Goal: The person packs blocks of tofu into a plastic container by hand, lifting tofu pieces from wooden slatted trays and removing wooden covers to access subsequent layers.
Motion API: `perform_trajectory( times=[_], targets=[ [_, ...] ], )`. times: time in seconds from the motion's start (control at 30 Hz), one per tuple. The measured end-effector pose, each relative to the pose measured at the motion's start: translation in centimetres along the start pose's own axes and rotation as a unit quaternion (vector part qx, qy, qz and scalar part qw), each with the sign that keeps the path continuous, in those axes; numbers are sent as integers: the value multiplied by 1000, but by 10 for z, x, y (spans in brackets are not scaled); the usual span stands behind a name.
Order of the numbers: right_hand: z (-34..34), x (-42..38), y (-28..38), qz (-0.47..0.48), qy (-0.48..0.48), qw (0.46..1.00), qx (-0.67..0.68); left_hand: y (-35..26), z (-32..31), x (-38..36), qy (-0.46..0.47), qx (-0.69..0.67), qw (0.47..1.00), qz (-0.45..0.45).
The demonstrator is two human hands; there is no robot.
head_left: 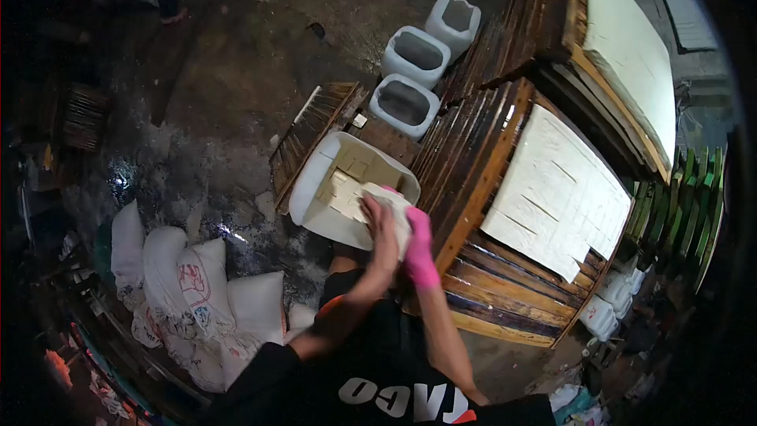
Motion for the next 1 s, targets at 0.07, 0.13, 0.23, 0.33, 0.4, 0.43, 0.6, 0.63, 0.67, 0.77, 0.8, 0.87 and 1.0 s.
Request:
perform_trajectory(
  times=[0.07, 0.13, 0.23, 0.33, 0.4, 0.43, 0.6, 0.63, 0.67, 0.77, 0.8, 0.87, 1.0],
  targets=[
    [-48, 45, -3, -56, -50, 993, 92, 48, 34, 68, 0, 72, 994, 84],
    [-6, 100, -62, -35, -125, 985, 113, 90, 42, 122, 55, 110, 983, 139],
    [37, 128, -107, -7, -240, 961, 138, 159, 23, 182, 144, 179, 961, 153],
    [139, 164, -186, 47, -226, 945, 231, 202, 3, 214, 278, 384, 874, 106],
    [178, 174, -219, 69, -199, 947, 243, 167, 7, 209, 226, 305, 907, 184],
    [169, 170, -212, 56, -219, 953, 202, 157, 13, 203, 143, 172, 939, 263],
    [138, 171, -172, -46, -299, 936, -180, 234, 12, 190, -127, -322, 860, 376],
    [139, 175, -167, -68, -299, 911, -276, 265, 13, 193, -122, -323, 858, 381],
    [139, 180, -161, -85, -295, 883, -355, 304, 11, 201, -88, -344, 850, 388],
    [139, 190, -149, -123, -278, 813, -497, 231, 17, 194, -95, -314, 836, 441],
    [137, 190, -146, -133, -275, 797, -521, 181, 22, 188, -52, -277, 855, 434],
    [122, 181, -136, -130, -297, 795, -513, 291, -7, 215, 29, -423, 797, 430],
    [23, 83, -74, -74, -326, 909, -249, 192, 29, 188, 227, -58, 971, 42]
  ],
)
Point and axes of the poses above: each hand's wrist, its own x-axis towards the middle knuckle, its own z-axis out of the back of the hand, y = z × x, the point moved 5 cm from there along x, towards the middle knuckle, and after that the axes turned 8 degrees about y, right-handed, at the moved point
